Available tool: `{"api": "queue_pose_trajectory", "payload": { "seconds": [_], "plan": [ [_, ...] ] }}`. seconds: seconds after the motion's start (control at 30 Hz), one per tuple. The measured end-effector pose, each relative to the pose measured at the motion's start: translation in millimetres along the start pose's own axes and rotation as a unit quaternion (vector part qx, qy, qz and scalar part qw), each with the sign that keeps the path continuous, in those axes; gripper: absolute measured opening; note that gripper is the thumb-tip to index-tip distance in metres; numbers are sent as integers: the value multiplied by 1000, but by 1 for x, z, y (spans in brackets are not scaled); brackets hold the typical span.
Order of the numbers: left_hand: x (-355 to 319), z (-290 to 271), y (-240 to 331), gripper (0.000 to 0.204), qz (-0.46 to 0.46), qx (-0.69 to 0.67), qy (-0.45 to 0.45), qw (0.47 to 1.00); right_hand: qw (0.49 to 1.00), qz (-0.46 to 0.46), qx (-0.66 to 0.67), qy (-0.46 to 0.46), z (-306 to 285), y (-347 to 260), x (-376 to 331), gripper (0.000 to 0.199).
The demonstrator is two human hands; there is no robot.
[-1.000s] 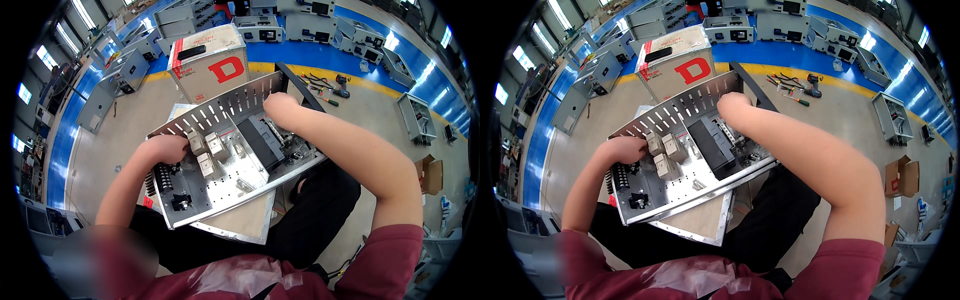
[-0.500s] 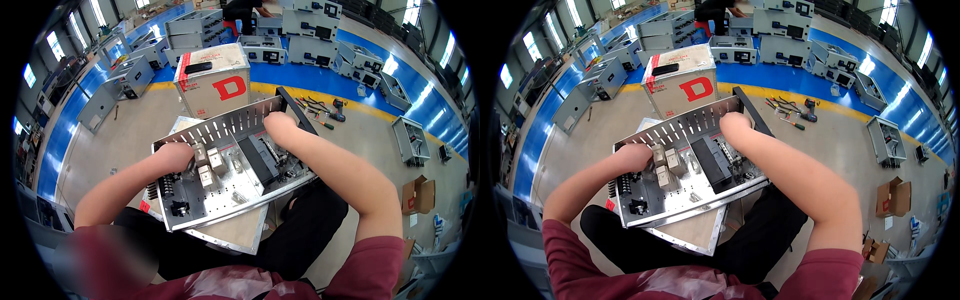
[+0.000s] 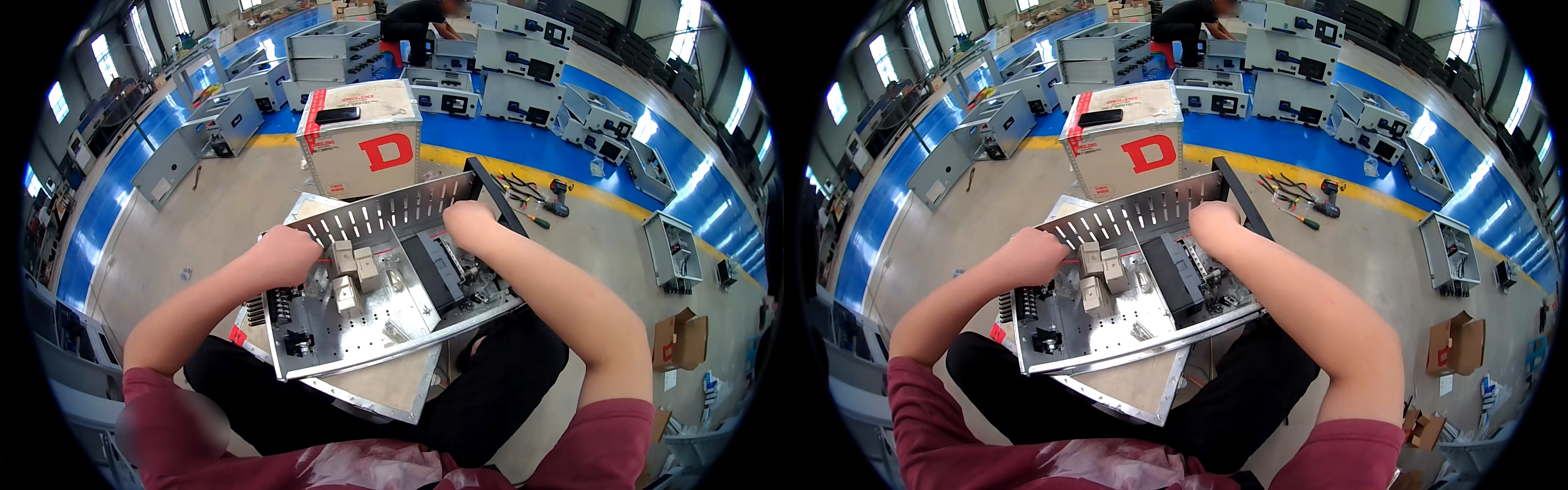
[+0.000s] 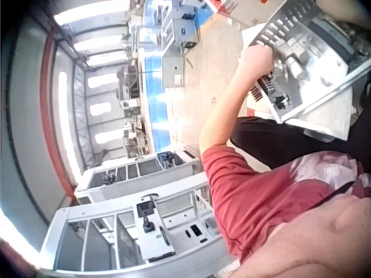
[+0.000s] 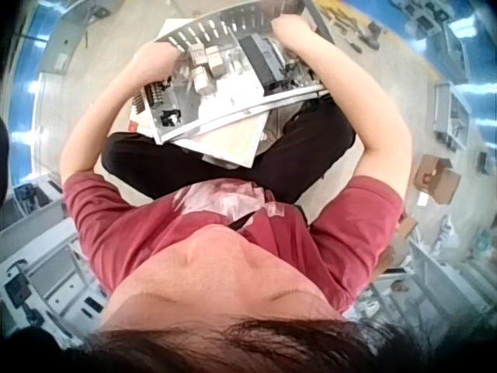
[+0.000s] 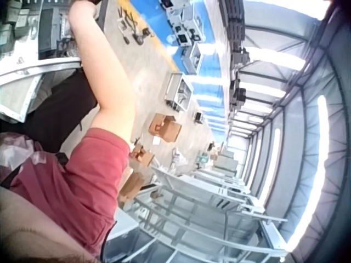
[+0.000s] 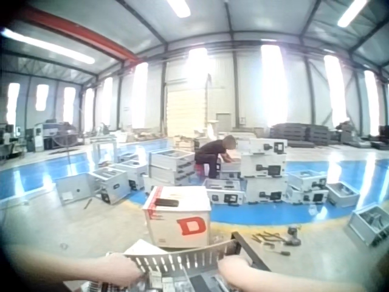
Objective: The person sits on the floor and assembles an electrical box by inserting white plastic components and threading red wires through the metal enclosure. The person connects the wires to a small white component and secures it inside the box.
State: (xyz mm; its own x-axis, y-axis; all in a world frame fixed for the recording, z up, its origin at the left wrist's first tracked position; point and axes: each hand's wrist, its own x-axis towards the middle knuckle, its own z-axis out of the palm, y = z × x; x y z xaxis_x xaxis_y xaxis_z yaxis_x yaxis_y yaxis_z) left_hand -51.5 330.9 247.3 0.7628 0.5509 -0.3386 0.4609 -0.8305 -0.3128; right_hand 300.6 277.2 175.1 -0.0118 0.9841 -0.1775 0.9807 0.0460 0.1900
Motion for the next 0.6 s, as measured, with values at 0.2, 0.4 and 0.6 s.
{"api": "queue_pose_trajectory", "payload": {
  "seconds": [0.2,0.4,0.6],
  "plan": [
    [-19,3,-11,10,-8,-33,82,996,999,-6,47,1,-2,3,7,23],
    [-39,-10,-15,5,-28,-34,121,992,985,-58,151,-57,-7,1,13,31],
    [-66,2,-18,11,-13,-39,228,973,965,-77,251,-27,-16,-5,9,26]
  ]
}}
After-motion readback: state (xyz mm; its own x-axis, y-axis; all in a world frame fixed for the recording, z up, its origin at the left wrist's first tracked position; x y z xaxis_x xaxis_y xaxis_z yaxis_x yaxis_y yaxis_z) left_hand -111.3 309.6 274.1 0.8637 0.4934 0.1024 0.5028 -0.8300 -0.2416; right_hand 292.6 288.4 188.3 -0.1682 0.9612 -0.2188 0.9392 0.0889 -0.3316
